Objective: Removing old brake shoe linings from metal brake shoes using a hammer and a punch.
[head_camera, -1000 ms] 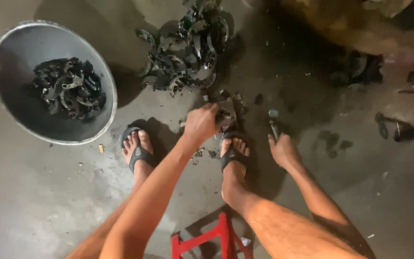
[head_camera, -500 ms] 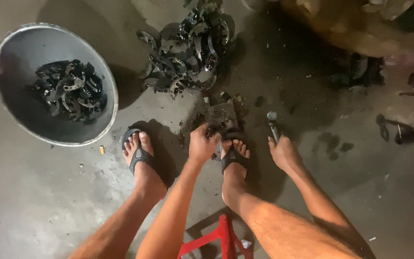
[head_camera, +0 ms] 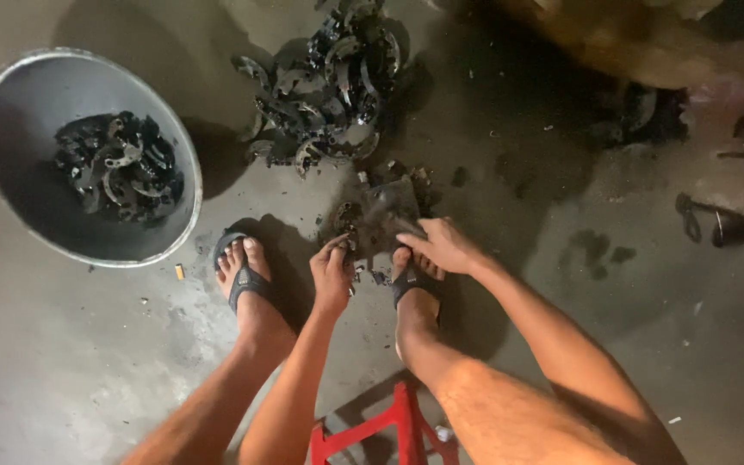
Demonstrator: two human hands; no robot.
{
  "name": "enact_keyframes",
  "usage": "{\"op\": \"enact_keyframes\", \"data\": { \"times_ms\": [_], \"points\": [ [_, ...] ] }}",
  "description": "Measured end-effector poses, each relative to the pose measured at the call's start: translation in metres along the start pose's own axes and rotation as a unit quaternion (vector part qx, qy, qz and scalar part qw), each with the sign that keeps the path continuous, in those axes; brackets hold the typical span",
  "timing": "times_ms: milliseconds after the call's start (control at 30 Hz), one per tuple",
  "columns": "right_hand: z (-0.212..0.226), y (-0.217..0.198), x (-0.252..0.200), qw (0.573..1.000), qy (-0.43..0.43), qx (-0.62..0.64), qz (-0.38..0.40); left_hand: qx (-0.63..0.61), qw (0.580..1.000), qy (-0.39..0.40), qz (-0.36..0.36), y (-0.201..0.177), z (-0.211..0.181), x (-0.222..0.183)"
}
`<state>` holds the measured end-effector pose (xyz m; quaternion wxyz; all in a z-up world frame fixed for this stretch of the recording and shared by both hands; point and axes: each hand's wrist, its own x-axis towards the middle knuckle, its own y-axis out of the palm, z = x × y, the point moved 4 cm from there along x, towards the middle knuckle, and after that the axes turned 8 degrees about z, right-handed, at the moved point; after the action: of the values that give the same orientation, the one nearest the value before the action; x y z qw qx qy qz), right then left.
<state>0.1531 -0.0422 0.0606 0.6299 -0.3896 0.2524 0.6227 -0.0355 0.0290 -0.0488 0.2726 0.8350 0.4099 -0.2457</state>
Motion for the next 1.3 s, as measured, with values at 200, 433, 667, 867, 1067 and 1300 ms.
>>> {"op": "enact_keyframes", "data": {
  "times_ms": [200,433,667,867,1067,1300],
  "points": [
    [-0.086,-0.006,0.018,0.976,0.041,0.061,-0.207,0.077,0.997,-0.002,0.027,0.022,-0.004,0.005],
    [-0.100,0.019,0.014,0.988,0.041,0.133,-0.074,0.185,0.982,-0.015,0.028,0.023,0.038,0.020],
    [-0.117,0.018,-0.004,0.967,0.072,0.117,-0.215,0.263,0.963,-0.008,0.064,0.062,-0.028,0.011],
    [-0.104,0.026,-0.005,0.969,0.071,0.119,-0.205,0.535,0.840,0.085,0.004,0.052,-0.033,0.013],
    [-0.104,0.025,0.001,0.971,0.056,0.083,-0.215,0.575,0.799,0.141,0.105,0.051,-0.018,0.010],
    [-0.088,0.018,0.018,0.975,0.012,0.097,-0.199,0.249,0.968,0.019,-0.013,0.045,-0.029,0.007]
  ]
}}
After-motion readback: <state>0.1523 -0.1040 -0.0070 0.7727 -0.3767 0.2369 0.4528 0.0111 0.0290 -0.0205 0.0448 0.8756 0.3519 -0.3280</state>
